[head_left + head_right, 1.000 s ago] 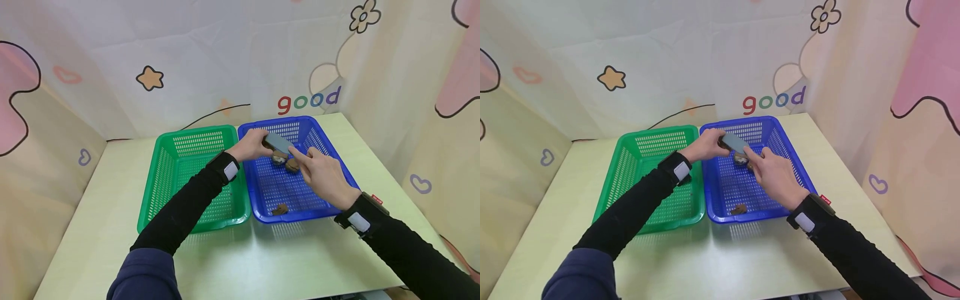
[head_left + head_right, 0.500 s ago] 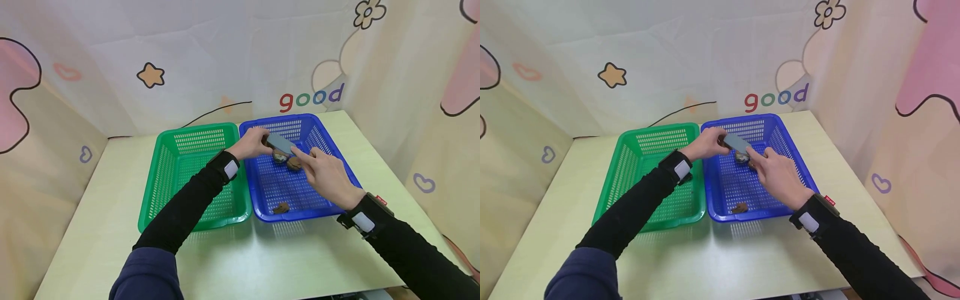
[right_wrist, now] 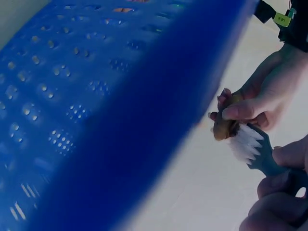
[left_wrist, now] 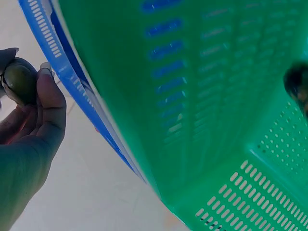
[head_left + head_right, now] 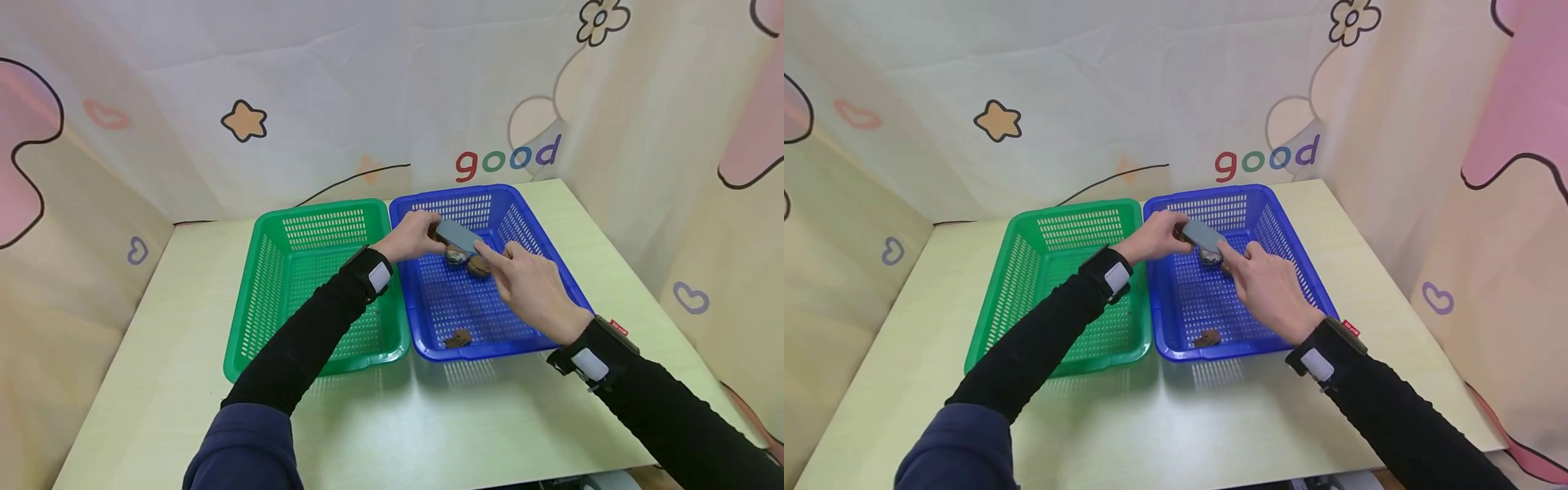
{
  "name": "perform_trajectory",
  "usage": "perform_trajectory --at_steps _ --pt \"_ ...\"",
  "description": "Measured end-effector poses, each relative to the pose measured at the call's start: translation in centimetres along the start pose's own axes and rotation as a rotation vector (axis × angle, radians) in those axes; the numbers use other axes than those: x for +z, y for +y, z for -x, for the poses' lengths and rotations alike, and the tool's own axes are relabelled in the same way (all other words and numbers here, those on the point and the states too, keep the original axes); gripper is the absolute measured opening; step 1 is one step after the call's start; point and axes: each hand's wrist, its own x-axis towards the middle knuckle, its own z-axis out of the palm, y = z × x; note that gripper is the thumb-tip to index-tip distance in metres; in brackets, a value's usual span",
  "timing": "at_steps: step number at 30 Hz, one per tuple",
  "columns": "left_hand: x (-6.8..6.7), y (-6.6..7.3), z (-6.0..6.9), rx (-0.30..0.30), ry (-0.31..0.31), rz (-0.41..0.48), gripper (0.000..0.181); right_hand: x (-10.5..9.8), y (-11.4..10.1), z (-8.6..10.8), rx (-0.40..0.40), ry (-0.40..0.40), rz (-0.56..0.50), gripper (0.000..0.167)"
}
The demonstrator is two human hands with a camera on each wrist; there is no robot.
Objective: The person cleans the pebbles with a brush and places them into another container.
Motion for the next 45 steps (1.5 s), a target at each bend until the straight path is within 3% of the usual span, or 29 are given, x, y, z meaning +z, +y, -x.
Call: perform_trajectory --at_steps 4,8,16,20,24,29,37,45 --pt "-0.1 -0.1 0.0 0.009 0.017 -0.019 0.008 -0.2 0.1 -0.1 0.041 0.011 0.012 0.038" --pt "-0.1 0.1 0.0 0.016 0.007 0.012 0.013 0.0 -0.2 -0.5 0.080 0.014 0.002 0.038" --pt "-0.2 -0.2 0.2 0.010 0.011 -0.018 0.014 -0.6 -0.6 -0.3 0.052 -0.012 -0.031 0.038" --pt "-0.3 0.1 0.2 0.005 0.014 -0.018 0.013 -0.9 -0.5 -0.8 0.093 -0.012 -0.023 0.037" --pt "0.0 0.2 0.0 0.018 0.006 -0.005 0.018 -0.7 -0.6 -1.0 0.120 -0.027 -0.084 0.038" --pt "0.2 -0.2 0.1 0.015 0.009 -0.025 0.019 -0.9 -0.6 -0.5 0.092 -0.044 -0.138 0.036" --pt "0.6 -0.3 0.2 0.021 0.016 -0.029 0.019 -0.6 -0.5 -0.6 0.107 -0.031 -0.079 0.036" --pt "0.5 -0.3 0.3 0.005 0.042 -0.010 0.020 -1.2 -0.9 -0.1 0.051 -0.031 -0.069 0.037"
